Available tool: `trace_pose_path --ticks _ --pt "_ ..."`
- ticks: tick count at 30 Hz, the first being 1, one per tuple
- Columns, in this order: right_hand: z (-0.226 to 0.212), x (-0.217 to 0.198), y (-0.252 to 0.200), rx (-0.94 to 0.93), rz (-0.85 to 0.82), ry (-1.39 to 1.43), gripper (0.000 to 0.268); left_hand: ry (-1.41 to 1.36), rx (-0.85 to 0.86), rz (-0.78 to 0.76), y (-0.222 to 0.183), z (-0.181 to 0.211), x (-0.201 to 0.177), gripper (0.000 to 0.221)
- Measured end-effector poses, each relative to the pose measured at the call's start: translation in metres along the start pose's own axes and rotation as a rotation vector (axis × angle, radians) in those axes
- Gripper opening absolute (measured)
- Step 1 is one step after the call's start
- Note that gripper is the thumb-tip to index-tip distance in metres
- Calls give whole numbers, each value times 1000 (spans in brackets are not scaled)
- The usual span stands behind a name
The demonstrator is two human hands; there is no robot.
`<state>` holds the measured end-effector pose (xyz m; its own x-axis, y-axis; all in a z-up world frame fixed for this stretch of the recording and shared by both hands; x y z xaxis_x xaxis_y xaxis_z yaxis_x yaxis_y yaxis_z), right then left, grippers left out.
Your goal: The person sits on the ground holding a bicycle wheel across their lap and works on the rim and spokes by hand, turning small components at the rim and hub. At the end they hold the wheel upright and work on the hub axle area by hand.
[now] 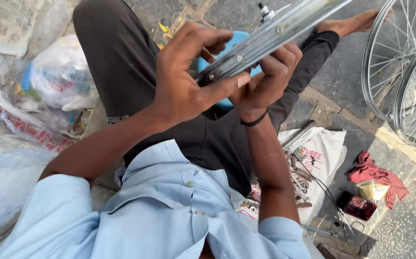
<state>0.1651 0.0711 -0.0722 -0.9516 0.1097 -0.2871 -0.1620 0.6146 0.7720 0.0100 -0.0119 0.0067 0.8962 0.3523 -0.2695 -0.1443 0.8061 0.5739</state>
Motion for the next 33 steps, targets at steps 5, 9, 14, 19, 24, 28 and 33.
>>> trace_pose_path --ticks 5,9,14,19,24,28,33 --pt "-52 33 -29 131 276 122 29 -65 61 -116 14 2 2 42" --pt "-25 -2 -34 273 99 260 34 -121 115 -179 11 -9 2 48" --pt "-12 -55 62 349 -599 516 48 17 153 -106 5 -7 0 59" --pt "4 -52 62 351 -893 669 57 58 157 -76 7 -10 5 60" --pt "8 -55 78 444 -1048 849 48 -11 131 -89 -2 -4 0 59" --pt "6 -43 55 353 -937 480 38 -97 108 -113 9 -8 6 57" --pt "-6 22 -15 -4 91 -21 38 -138 109 -127 10 -5 9 61"
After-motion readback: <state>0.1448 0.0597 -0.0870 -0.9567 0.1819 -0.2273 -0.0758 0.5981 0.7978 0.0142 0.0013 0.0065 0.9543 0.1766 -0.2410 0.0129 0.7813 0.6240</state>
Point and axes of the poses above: each hand's wrist, its own y-axis towards the middle knuckle, its own x-axis out of the palm, z = x × y, the point moved 1 cm from there along y, towards the middle knuckle, and after that the axes turned 3 degrees about x, right-handed, at the moved point
